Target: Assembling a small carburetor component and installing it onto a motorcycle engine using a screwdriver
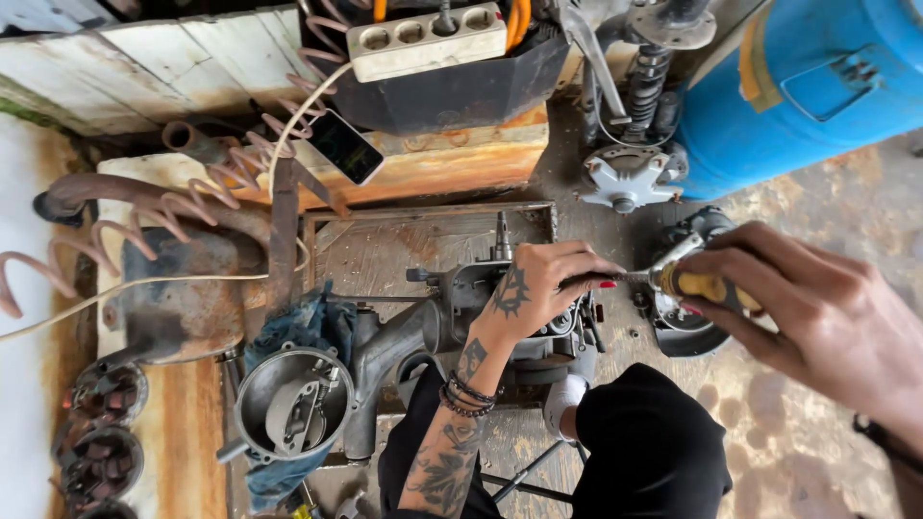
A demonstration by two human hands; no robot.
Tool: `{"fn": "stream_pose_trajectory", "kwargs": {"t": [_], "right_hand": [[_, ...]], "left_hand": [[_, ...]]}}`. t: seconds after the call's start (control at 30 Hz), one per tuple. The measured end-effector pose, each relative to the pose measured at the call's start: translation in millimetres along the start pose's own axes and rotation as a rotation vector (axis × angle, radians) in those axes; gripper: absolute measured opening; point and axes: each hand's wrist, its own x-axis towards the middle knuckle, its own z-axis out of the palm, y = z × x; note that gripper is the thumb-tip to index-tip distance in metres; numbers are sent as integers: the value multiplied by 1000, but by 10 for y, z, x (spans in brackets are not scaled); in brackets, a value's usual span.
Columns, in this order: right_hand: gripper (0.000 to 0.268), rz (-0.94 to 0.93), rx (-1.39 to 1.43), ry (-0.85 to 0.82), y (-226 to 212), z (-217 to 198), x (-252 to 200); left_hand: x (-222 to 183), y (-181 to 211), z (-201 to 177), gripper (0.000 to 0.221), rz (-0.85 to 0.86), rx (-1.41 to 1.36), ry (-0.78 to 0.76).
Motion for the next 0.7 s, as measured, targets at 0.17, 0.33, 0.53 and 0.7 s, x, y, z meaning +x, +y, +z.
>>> {"fn": "stream_pose_trajectory", "kwargs": {"t": [0.17, 0.33, 0.53, 0.7], "right_hand": [[22, -90, -40, -168, 239, 38, 97], [32, 75, -345, -397, 205, 3, 163], [41, -25, -158, -390, 124, -74, 165], [30, -21, -88, -312, 352, 76, -35]], "left_hand": [[-14, -43, 64, 25, 5, -1, 3], [-34, 43, 151, 23, 38, 290, 41], [-35, -74, 215, 20, 33, 234, 54], [-47, -95, 305, 26, -39, 245, 37]]}}
